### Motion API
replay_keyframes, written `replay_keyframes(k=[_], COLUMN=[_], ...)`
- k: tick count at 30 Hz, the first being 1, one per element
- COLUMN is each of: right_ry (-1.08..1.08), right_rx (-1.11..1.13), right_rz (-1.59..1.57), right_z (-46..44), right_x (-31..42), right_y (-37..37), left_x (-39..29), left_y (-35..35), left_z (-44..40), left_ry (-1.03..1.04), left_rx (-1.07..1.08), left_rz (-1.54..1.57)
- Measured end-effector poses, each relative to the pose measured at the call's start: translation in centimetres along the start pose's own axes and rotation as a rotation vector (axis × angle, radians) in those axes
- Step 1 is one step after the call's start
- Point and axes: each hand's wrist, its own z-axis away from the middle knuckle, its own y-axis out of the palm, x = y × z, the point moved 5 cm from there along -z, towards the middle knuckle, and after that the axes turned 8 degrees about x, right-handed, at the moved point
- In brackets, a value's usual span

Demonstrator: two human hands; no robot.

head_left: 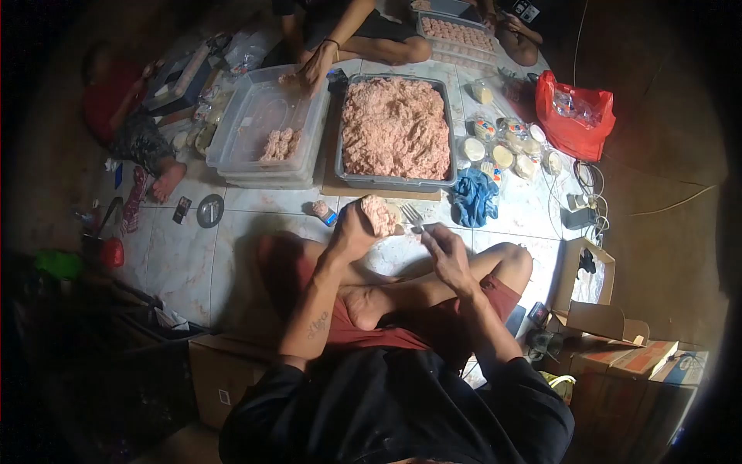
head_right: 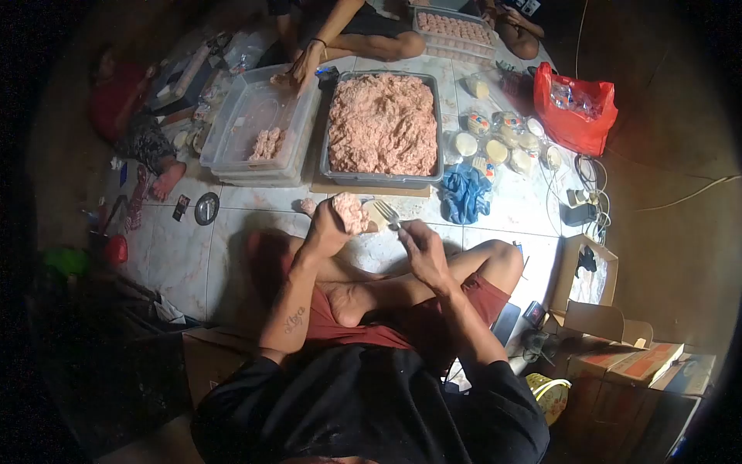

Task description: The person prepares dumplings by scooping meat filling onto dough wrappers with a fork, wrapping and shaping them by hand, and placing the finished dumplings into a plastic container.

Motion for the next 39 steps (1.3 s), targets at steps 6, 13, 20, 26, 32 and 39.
replay_keyframes(k=[6,13,20,26,32,39], right_ry=[0.287,-0.053,0.264,0.250,-0.086,0.150], right_rx=[0.244,0.113,0.224,0.218,0.064,0.071], right_rz=[-0.894,0.155,-0.782,-0.865,-0.177,-0.458], right_z=[1.9,0.5,3.0,2.7,0.6,3.3], right_x=[-1.4,2.7,-1.1,-0.4,2.0,-0.7], right_y=[5.1,0.7,4.1,4.4,2.6,1.8], left_x=[-0.1,0.2,-2.6,-2.1,-2.4,-2.2], left_y=[0.7,-0.1,-1.4,-1.1,1.4,-0.5], left_z=[-0.3,0.6,-0.1,-0.1,0.2,-0.2], left_ry=[0.091,0.038,0.090,0.121,0.096,0.130], left_rx=[0.023,-0.012,-0.078,0.085,0.002,0.058], left_rz=[0.073,-0.150,0.213,0.136,0.012,0.022])
